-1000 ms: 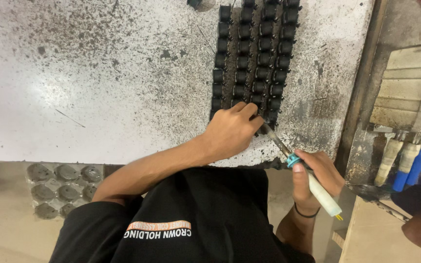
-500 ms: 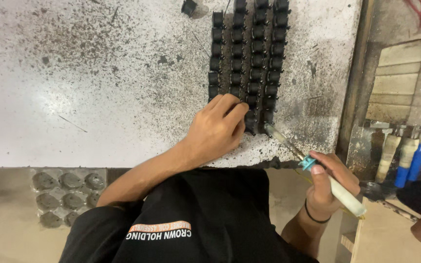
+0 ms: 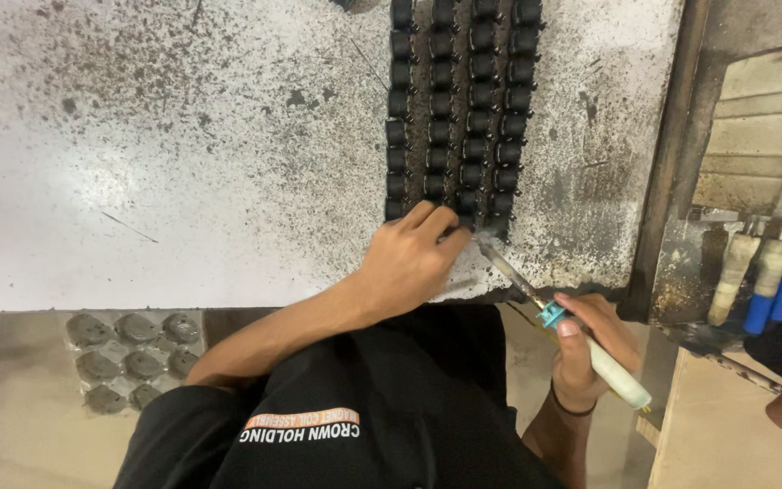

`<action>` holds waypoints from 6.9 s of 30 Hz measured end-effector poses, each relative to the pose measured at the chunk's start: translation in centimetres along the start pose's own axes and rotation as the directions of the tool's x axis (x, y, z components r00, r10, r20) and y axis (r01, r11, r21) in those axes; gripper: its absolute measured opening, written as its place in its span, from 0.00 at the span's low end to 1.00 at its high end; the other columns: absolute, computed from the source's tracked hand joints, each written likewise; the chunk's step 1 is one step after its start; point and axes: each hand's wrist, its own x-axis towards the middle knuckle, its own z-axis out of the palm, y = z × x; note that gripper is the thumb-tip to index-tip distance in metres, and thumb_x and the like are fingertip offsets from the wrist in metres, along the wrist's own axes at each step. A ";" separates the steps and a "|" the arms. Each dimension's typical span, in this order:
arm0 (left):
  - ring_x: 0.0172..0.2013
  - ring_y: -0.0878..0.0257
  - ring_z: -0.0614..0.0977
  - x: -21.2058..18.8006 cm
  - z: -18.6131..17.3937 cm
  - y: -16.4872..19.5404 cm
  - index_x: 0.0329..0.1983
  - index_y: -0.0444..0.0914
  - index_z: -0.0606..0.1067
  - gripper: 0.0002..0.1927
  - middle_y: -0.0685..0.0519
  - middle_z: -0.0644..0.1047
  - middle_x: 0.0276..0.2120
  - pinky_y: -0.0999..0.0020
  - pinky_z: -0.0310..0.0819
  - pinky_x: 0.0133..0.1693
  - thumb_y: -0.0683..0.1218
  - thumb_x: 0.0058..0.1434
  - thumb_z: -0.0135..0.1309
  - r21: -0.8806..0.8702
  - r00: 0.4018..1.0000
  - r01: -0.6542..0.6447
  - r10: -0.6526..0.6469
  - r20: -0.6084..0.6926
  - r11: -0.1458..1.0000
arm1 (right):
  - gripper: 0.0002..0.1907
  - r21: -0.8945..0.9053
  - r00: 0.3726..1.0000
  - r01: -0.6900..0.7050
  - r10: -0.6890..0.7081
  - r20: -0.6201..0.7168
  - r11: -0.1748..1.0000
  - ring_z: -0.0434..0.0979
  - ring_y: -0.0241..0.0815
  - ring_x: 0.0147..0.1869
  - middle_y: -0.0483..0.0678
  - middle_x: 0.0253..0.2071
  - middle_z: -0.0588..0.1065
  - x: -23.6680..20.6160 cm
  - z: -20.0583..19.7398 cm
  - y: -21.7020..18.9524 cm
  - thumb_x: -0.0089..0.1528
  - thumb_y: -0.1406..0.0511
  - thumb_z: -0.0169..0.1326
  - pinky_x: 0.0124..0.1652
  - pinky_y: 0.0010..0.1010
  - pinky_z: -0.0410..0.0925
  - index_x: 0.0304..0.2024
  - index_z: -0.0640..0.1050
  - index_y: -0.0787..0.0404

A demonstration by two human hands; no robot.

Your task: The person picks up small black plastic electrical components from a pile and arranges them into neat rows on the workbench. They then take a soldering iron and solder each component in the rows one at a time, steadying each part with the other hand.

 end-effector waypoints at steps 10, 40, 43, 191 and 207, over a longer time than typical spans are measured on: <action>0.41 0.56 0.77 0.1 0.0 0.0 0.40 0.34 0.79 0.12 0.50 0.74 0.39 0.64 0.77 0.33 0.38 0.51 0.58 0.004 1.000 0.000 0.000 0.017 1.000 | 0.18 -0.061 0.998 0.017 -0.014 0.060 0.998 0.76 0.44 0.33 0.59 0.33 0.77 0.8 0.0 -0.7 0.64 0.62 0.58 0.34 0.26 0.66 0.45 0.80 0.75; 0.41 0.53 0.78 1.0 -1.7 0.8 0.44 0.33 0.77 0.12 0.48 0.74 0.40 0.60 0.78 0.38 0.36 0.56 0.60 -0.093 0.995 0.018 -0.027 -0.095 0.995 | 0.16 -0.175 0.998 -0.005 0.016 0.061 0.985 0.74 0.38 0.27 0.54 0.30 0.78 1.6 -0.6 -2.3 0.63 0.64 0.59 0.29 0.22 0.64 0.44 0.81 0.75; 0.41 0.53 0.78 0.2 -4.2 0.0 0.48 0.32 0.77 0.14 0.47 0.74 0.43 0.61 0.78 0.39 0.34 0.58 0.59 -0.041 0.983 0.030 -0.037 -0.181 0.999 | 0.16 0.018 0.994 -0.071 0.072 -0.083 0.997 0.76 0.39 0.34 0.57 0.36 0.79 0.7 0.1 -1.0 0.64 0.64 0.59 0.36 0.24 0.67 0.44 0.80 0.76; 0.40 0.52 0.79 3.2 -1.3 -4.9 0.33 0.35 0.79 0.09 0.47 0.74 0.36 0.59 0.78 0.32 0.38 0.46 0.59 0.073 0.996 0.086 -0.087 0.007 0.994 | 0.11 -0.226 0.960 0.197 -0.142 0.240 0.954 0.77 0.43 0.33 0.56 0.32 0.78 8.2 6.0 -3.3 0.68 0.68 0.60 0.37 0.26 0.67 0.46 0.81 0.73; 0.32 0.57 0.78 4.4 -6.8 -2.9 0.42 0.35 0.77 0.11 0.50 0.77 0.28 0.57 0.75 0.26 0.33 0.57 0.55 0.014 0.975 0.085 -0.080 -0.209 0.996 | 0.12 0.251 0.996 0.001 0.021 -0.084 0.968 0.81 0.44 0.49 0.58 0.44 0.81 7.2 5.8 1.9 0.65 0.69 0.59 0.53 0.29 0.72 0.48 0.80 0.72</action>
